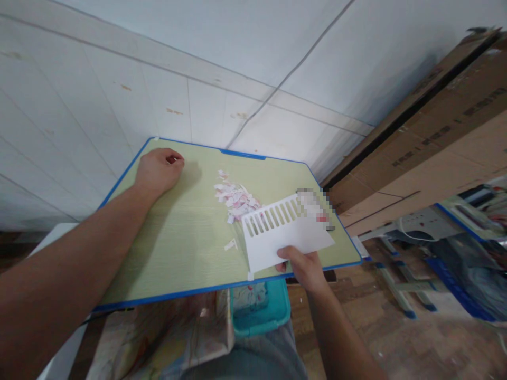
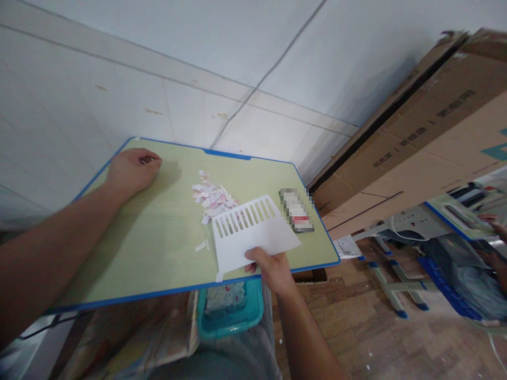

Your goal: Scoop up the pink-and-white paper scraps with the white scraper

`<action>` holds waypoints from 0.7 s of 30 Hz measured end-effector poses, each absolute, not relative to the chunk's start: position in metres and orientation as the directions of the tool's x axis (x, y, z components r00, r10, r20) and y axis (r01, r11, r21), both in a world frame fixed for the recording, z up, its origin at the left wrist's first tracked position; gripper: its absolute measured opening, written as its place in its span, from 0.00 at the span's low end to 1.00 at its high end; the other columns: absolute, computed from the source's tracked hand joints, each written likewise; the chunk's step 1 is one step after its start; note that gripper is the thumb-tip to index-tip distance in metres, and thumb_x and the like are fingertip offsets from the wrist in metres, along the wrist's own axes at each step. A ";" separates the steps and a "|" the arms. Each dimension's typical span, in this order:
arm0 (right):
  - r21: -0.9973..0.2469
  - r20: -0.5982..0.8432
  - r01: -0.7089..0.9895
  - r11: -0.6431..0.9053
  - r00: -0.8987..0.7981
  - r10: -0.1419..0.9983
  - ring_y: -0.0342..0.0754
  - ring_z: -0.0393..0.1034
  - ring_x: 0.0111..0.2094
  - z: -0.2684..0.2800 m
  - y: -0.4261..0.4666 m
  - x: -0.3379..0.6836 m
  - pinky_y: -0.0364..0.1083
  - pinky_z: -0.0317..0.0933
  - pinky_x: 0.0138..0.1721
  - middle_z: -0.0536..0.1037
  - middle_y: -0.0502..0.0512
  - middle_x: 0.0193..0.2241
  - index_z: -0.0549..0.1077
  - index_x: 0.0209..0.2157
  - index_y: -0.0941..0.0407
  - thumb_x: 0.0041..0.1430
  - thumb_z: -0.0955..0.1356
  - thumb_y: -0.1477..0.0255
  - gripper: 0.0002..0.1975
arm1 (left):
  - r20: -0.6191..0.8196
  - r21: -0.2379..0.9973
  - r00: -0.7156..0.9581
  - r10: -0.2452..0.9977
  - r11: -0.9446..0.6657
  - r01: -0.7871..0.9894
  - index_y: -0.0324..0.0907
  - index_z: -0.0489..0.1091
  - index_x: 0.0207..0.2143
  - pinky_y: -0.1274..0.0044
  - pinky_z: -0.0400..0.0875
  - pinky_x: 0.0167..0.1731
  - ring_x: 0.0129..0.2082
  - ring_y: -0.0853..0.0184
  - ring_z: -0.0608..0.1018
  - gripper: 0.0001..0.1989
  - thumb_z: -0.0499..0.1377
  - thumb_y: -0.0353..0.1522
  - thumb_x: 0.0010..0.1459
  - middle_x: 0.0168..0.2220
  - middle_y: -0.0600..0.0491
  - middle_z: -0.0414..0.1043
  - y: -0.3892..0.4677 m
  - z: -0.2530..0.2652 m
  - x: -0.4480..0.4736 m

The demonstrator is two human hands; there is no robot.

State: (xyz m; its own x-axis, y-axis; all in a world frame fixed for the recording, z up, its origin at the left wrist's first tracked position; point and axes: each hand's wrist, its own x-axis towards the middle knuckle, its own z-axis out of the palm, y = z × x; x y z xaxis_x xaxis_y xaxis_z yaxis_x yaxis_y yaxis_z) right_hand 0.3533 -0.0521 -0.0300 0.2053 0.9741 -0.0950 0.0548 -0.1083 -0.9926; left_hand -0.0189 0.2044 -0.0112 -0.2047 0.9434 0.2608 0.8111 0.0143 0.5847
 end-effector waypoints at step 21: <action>-0.989 -0.150 -0.023 -0.148 0.178 0.973 0.49 0.69 0.17 -0.015 -0.058 0.352 0.48 0.64 0.23 0.78 0.52 0.15 0.79 0.17 0.50 0.49 0.78 0.66 0.11 | 0.222 0.605 -0.232 0.947 0.053 0.794 0.42 0.91 0.56 0.62 0.81 0.63 0.57 0.50 0.88 0.20 0.61 0.38 0.73 0.56 0.41 0.92 0.197 -0.003 -0.011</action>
